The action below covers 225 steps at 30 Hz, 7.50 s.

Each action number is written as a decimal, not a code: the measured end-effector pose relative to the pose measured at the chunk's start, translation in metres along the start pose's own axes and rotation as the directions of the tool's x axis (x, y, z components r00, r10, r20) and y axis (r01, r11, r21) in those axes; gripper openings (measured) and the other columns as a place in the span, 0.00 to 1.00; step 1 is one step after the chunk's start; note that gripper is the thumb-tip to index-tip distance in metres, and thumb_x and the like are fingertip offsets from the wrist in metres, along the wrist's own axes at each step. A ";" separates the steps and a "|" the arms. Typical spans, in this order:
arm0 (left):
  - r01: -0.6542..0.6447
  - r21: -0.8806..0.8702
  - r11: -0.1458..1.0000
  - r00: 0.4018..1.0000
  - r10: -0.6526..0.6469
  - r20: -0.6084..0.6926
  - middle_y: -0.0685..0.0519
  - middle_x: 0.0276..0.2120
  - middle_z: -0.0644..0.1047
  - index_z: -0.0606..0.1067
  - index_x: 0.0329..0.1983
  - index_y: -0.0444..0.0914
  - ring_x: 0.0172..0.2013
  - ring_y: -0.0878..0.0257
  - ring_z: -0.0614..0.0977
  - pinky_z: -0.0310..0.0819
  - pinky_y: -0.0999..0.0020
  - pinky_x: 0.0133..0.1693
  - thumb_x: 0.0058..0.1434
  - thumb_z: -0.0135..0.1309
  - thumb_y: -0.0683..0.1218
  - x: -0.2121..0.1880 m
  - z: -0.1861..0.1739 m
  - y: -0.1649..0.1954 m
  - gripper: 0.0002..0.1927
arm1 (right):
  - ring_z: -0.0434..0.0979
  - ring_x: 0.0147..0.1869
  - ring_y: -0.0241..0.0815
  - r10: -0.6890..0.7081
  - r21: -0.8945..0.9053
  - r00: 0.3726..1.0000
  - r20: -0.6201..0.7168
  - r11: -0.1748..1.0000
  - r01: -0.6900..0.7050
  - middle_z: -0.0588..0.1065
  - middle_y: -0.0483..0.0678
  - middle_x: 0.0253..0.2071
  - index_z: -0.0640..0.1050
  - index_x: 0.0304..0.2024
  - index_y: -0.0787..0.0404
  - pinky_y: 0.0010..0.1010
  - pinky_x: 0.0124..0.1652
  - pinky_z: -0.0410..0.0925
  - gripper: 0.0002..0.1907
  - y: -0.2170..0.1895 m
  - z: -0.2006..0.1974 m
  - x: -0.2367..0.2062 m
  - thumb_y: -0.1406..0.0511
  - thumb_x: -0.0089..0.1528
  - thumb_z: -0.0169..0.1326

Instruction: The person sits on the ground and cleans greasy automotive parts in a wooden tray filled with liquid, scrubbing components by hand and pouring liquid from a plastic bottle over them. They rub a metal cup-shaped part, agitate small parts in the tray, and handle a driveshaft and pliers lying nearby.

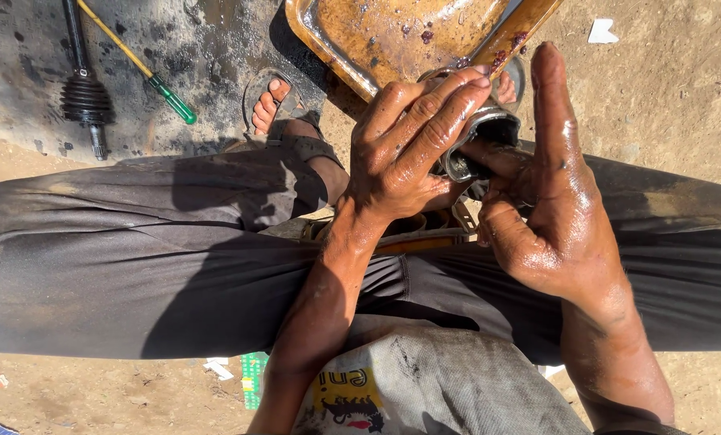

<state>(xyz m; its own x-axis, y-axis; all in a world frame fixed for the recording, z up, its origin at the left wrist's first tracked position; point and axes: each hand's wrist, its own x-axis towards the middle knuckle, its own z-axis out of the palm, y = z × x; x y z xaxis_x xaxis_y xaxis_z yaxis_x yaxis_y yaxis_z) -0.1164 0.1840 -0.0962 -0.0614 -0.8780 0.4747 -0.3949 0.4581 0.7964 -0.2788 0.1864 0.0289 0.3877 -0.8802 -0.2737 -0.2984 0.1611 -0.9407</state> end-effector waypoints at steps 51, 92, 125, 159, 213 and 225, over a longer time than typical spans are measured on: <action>0.008 -0.119 0.993 1.000 -0.009 -0.001 0.53 0.61 0.77 0.70 0.66 0.42 0.56 0.62 0.80 0.81 0.71 0.54 0.56 0.77 0.41 0.021 -0.024 0.018 0.37 | 0.82 0.51 0.54 -0.103 -0.375 0.858 -0.503 0.921 -0.109 0.74 0.66 0.58 0.67 0.63 0.72 0.37 0.42 0.76 0.25 -0.031 -0.051 -0.014 0.75 0.63 0.52; -0.085 0.012 0.996 0.996 0.085 -0.007 0.55 0.57 0.78 0.71 0.64 0.41 0.52 0.60 0.81 0.80 0.67 0.50 0.54 0.75 0.44 0.026 -0.021 0.022 0.36 | 0.85 0.40 0.46 -0.024 -0.844 0.968 -0.250 0.495 -0.206 0.82 0.55 0.48 0.75 0.63 0.63 0.34 0.31 0.74 0.36 -0.018 -0.062 -0.004 0.54 0.57 0.66; -0.048 -0.043 0.998 0.999 0.048 0.007 0.52 0.57 0.79 0.71 0.62 0.40 0.55 0.58 0.81 0.82 0.66 0.55 0.53 0.75 0.42 0.024 -0.020 0.020 0.35 | 0.85 0.43 0.48 -0.014 -0.879 0.977 -0.214 0.439 -0.187 0.82 0.56 0.45 0.75 0.65 0.61 0.37 0.34 0.76 0.38 -0.010 -0.065 -0.003 0.51 0.57 0.64; 0.002 0.039 0.999 1.000 -0.001 -0.029 0.53 0.63 0.76 0.70 0.65 0.43 0.59 0.59 0.78 0.80 0.68 0.56 0.64 0.66 0.35 0.010 -0.006 0.002 0.29 | 0.85 0.45 0.53 -0.036 -0.277 0.999 0.022 0.960 0.040 0.65 0.67 0.68 0.40 0.76 0.64 0.38 0.42 0.76 0.55 0.012 0.002 0.009 0.74 0.53 0.55; 0.011 0.033 0.999 0.997 -0.009 -0.079 0.53 0.59 0.77 0.72 0.62 0.42 0.60 0.58 0.79 0.80 0.68 0.57 0.58 0.71 0.38 0.007 -0.006 -0.001 0.31 | 0.74 0.59 0.45 -0.006 0.193 0.960 -0.280 0.979 0.062 0.51 0.64 0.76 0.43 0.77 0.66 0.24 0.25 0.74 0.52 -0.007 -0.023 -0.016 0.77 0.53 0.50; -0.022 0.146 0.989 0.999 0.028 -0.044 0.56 0.61 0.77 0.72 0.62 0.42 0.59 0.58 0.76 0.72 0.63 0.60 0.56 0.77 0.47 0.014 -0.009 0.003 0.33 | 0.77 0.58 0.49 -0.011 0.325 0.972 -0.235 0.942 0.089 0.51 0.58 0.80 0.47 0.77 0.66 0.23 0.27 0.71 0.50 0.004 -0.031 -0.020 0.76 0.54 0.51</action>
<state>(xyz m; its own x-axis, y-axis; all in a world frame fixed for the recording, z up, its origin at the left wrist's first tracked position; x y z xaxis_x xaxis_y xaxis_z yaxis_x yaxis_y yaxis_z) -0.1105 0.1746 -0.0840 -0.0323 -0.8578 0.5129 -0.5234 0.4517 0.7225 -0.3153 0.1909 0.0369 0.1747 -0.9622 -0.2089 0.0370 0.2184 -0.9752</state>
